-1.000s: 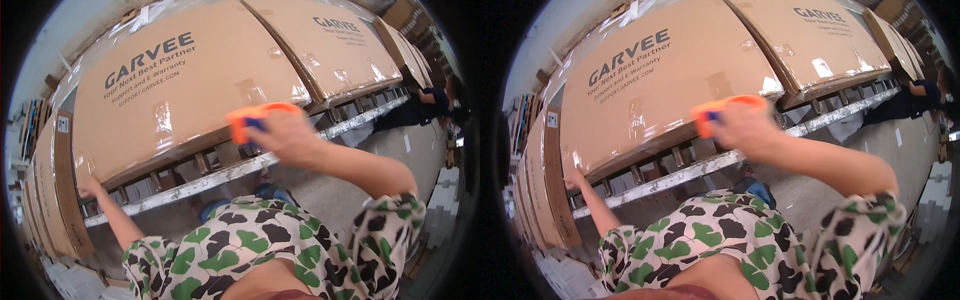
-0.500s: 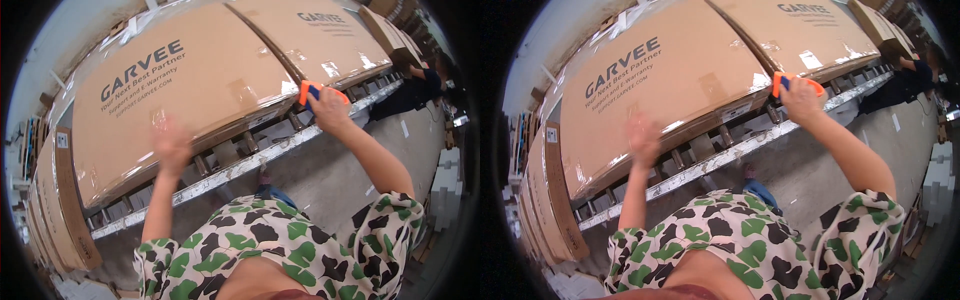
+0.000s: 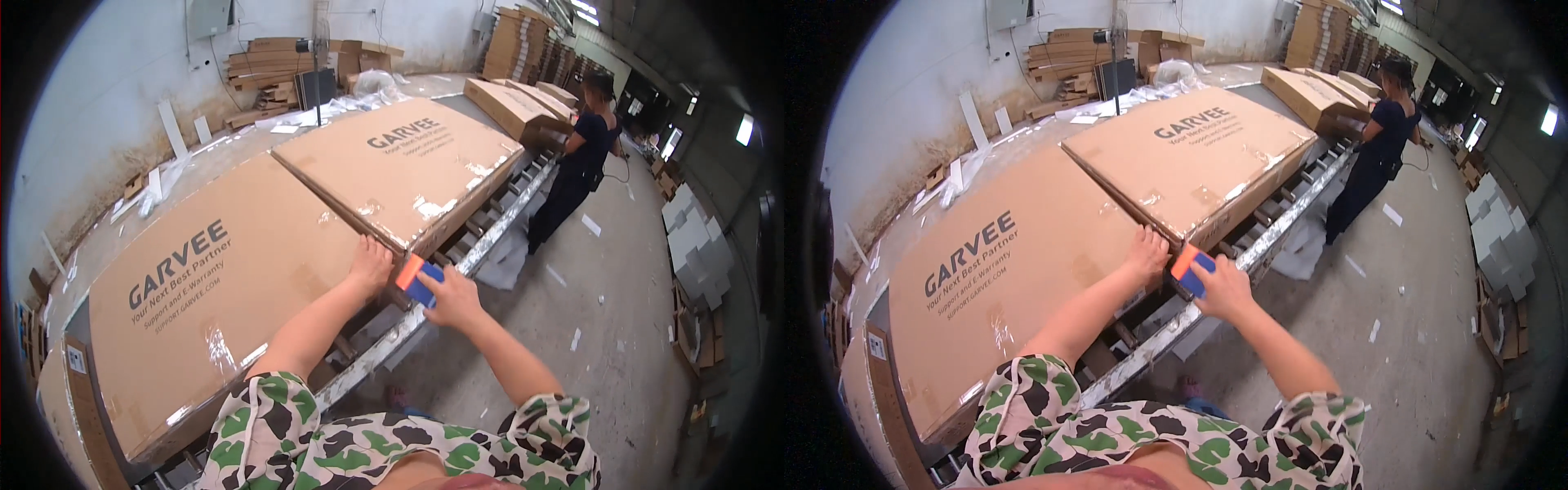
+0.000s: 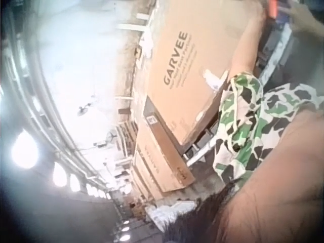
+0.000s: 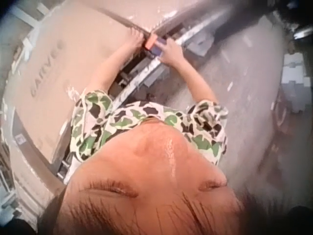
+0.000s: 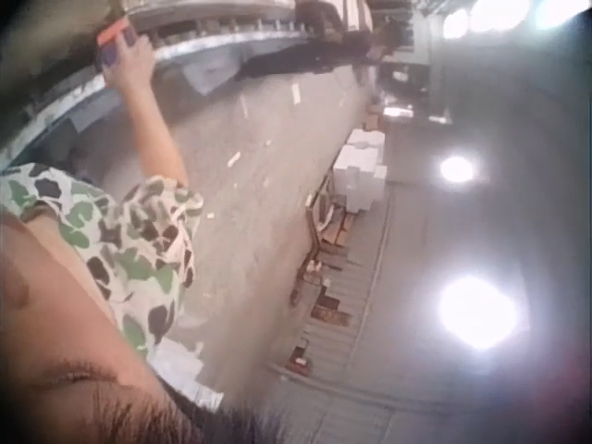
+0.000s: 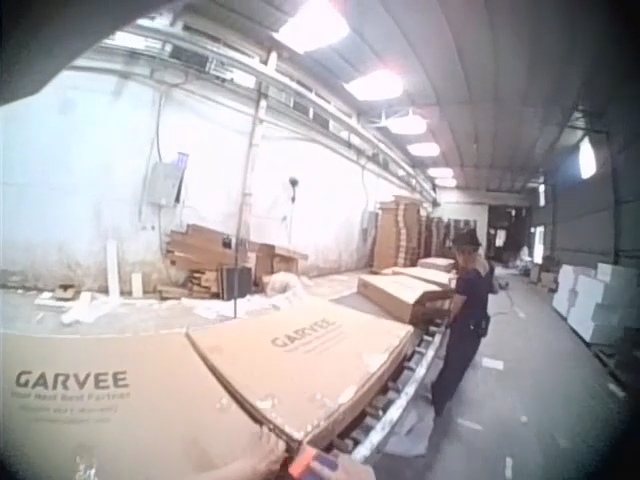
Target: The person applies packing tape to cardboard boxes on a conveyor belt using a tape dispenser and then picks up and handles several black square components.
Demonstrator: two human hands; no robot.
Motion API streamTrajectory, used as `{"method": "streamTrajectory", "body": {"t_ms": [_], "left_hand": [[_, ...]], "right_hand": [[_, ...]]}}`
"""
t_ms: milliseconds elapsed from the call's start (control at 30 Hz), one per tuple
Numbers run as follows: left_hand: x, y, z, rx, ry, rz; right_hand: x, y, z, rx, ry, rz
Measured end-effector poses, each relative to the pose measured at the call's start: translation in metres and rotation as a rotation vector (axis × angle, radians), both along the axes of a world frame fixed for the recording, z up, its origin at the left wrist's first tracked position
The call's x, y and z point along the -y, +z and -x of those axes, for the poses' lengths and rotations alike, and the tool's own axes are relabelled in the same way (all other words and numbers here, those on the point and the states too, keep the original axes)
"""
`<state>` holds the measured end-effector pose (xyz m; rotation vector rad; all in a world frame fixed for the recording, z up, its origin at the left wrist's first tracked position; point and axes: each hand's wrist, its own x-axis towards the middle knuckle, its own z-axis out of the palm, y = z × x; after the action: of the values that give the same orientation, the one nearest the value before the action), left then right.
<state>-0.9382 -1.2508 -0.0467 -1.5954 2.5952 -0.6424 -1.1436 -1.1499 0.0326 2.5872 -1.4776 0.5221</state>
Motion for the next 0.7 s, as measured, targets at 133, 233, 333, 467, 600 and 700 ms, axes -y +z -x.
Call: {"method": "streamTrajectory", "body": {"t_ms": [133,233,333,467,600,700], "left_hand": [[0.004,0.012,0.029,0.015,-0.010,-0.120],[0.002,0.014,0.020,-0.141,-0.045,-0.047],[-0.042,0.003,-0.028,-0.315,-0.085,0.096],[-0.182,0.000,-0.159,-0.253,0.122,-0.023],[-0.360,0.019,-0.292,-0.252,0.379,0.077],[-0.466,0.012,-0.380,-0.228,0.562,0.287]], "right_hand": [[-0.027,0.036,0.044,-0.118,-0.040,-0.273],[-0.036,0.053,0.048,-0.100,-0.027,-0.413],[-0.040,0.064,0.034,-0.041,0.063,-0.544],[-0.042,0.059,-0.017,0.444,0.304,-0.926],[-0.065,0.053,-0.090,0.884,0.416,-1.142],[-0.059,0.030,-0.177,1.211,0.335,-1.461]]}}
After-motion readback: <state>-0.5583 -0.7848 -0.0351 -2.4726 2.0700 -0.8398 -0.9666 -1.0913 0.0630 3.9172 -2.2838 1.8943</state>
